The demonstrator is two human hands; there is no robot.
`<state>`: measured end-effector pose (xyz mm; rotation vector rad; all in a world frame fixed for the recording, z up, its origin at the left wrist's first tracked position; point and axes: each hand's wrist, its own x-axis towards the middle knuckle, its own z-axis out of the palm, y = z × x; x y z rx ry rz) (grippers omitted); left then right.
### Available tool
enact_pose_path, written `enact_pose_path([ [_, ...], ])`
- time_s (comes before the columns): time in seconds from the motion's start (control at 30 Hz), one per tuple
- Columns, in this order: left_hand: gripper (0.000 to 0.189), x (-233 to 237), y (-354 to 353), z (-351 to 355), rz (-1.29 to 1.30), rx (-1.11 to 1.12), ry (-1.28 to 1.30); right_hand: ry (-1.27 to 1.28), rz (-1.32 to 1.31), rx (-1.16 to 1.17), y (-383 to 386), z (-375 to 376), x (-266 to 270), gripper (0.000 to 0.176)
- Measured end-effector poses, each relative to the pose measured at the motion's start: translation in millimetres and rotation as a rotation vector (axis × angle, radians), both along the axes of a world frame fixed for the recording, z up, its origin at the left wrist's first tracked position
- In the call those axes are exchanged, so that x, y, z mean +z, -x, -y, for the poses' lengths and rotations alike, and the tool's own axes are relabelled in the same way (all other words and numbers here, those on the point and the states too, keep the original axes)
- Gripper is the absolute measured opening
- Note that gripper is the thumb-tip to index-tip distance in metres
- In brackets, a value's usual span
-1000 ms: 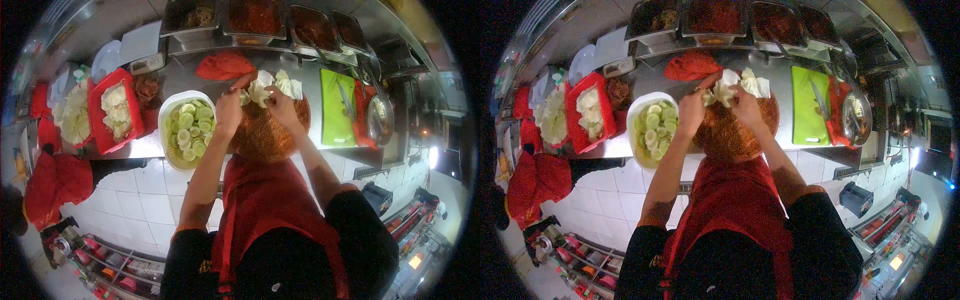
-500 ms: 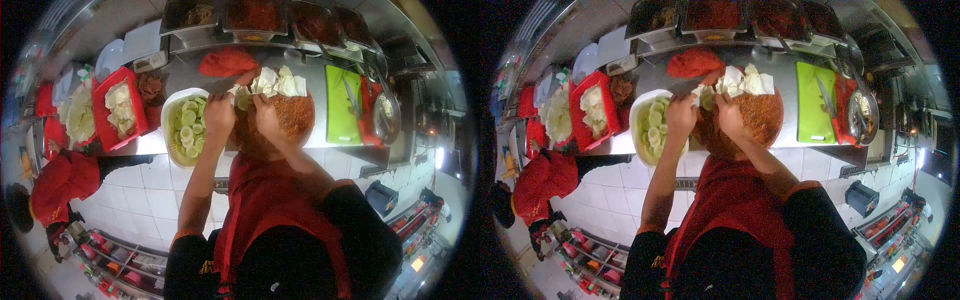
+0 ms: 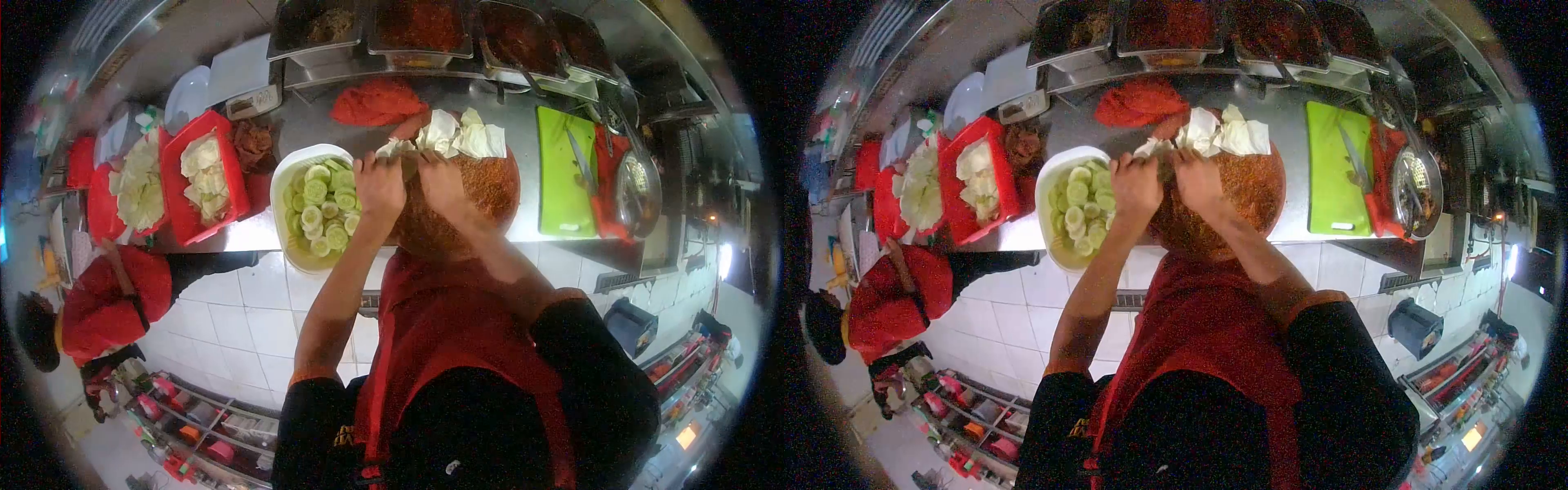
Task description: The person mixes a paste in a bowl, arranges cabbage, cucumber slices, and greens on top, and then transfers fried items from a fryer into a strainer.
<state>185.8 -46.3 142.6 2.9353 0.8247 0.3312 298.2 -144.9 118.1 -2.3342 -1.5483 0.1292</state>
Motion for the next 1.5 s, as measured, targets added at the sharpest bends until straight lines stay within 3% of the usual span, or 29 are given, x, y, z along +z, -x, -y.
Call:
enact_pose_path([
  [0.07,0.025,15,2,-3,-0.152,0.024,0.082,0.049,-0.016,-0.011,-1,-1,3,0.042],
  [0.2,0.022,10,-4,-8,-0.202,0.073,0.065,0.046,0.118,-0.024,-2,1,2,0.046],
  [0.33,0.025,-3,-1,-9,-0.067,0.124,-0.052,0.057,0.153,-0.074,6,3,17,0.053],
  [0.4,0.024,15,6,-6,0.128,0.131,0.120,0.145,0.038,-0.090,9,0,25,0.053],
  [0.43,0.026,18,16,-7,0.276,0.154,0.162,0.014,-0.057,-0.042,11,2,36,0.049],
  [0.5,0.028,25,62,-8,0.278,0.263,0.186,-0.271,-0.158,0.123,20,-2,53,0.035],
  [0.53,0.031,28,82,-12,0.289,0.350,0.211,-0.273,-0.163,0.125,27,-8,52,0.035],
  [0.6,0.037,34,110,-22,0.284,0.447,0.150,-0.374,-0.156,0.347,48,-24,53,0.031],
  [0.63,0.043,36,120,-24,0.285,0.548,0.091,-0.363,-0.163,0.376,58,-32,56,0.033],
  [0.73,0.050,16,132,-37,0.202,0.474,0.071,-0.176,-0.089,0.392,83,-75,47,0.036],
  [0.87,0.049,15,131,-41,0.155,0.478,0.147,-0.231,0.005,0.443,100,-108,20,0.037],
  [0.93,0.050,16,134,-40,0.156,0.479,0.275,-0.263,-0.056,0.470,108,-112,10,0.038],
  [0.97,0.050,18,137,-39,0.187,0.406,0.155,-0.249,-0.040,0.452,108,-113,15,0.038],
  [1.03,0.059,1,141,-42,0.118,0.414,0.189,-0.027,-0.200,0.469,109,-107,31,0.040],
  [1.07,0.059,2,140,-44,0.111,0.411,0.206,-0.025,-0.190,0.457,105,-103,33,0.040],
  [1.13,0.055,3,144,-46,0.178,0.349,0.264,-0.018,-0.448,0.386,102,-93,37,0.038],
  [1.17,0.051,4,146,-48,0.239,0.301,0.322,0.047,-0.558,0.202,95,-77,74,0.029],
  [1.2,0.051,3,147,-52,0.240,0.293,0.326,0.048,-0.554,0.193,81,-68,71,0.029],
  [1.27,0.040,1,151,-54,0.307,0.306,0.424,-0.266,-0.678,0.020,55,-45,58,0.024],
  [1.33,0.031,21,141,-54,0.307,0.332,0.471,-0.367,-0.560,-0.097,22,-12,50,0.022],
  [1.43,0.023,45,118,-34,0.339,0.358,0.468,-0.300,-0.486,-0.196,-10,28,22,0.021],
  [1.5,0.019,45,87,-18,0.445,0.219,0.556,-0.333,-0.429,-0.248,-22,36,-3,0.023],
])
